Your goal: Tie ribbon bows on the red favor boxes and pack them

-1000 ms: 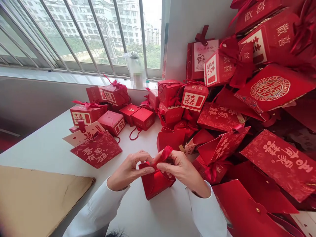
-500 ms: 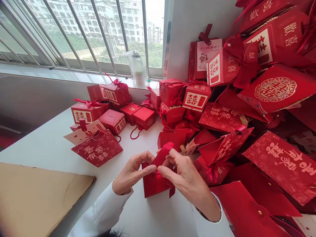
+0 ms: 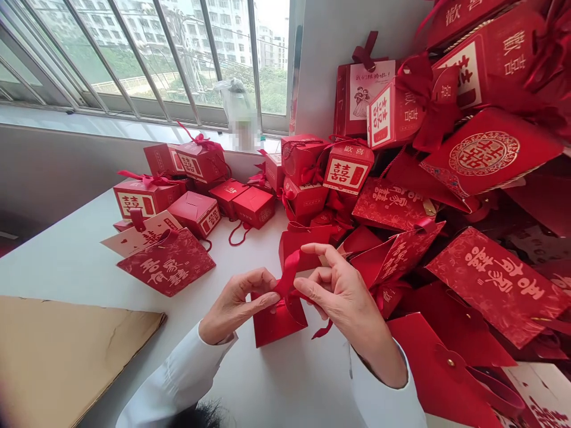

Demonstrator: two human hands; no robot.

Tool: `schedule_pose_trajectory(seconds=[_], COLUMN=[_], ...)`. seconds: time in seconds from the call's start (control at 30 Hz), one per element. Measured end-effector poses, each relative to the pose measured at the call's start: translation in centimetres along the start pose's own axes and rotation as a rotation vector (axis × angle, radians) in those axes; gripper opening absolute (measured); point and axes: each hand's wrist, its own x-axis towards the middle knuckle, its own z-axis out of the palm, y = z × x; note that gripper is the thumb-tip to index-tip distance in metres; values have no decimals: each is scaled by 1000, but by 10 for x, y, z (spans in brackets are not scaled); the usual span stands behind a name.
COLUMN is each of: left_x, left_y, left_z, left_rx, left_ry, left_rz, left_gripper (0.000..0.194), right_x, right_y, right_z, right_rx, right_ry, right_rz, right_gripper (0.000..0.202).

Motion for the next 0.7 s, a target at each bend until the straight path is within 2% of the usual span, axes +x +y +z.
schedule_pose_trajectory(seconds=[0.17,0.43,0.53,0.7], left_x=[1,-1,-2,-4], left_y=[0,-3,-2,-1], left_z=[-1,-2,-2,-2], left_rx=[-3,29,90,155], left_ry=[-3,14,32,56], left_rz=[5,-13,9,61], left_gripper=[26,22,27,16], right_x=[0,-13,-14,-20], right_y=[0,2,7,10], right_z=[5,13,17,21], right_rx=[189,463,586,708], right_ry=[36,67,84,92], right_rz=[-6,80,100,105], right_gripper=[54,63,62,58])
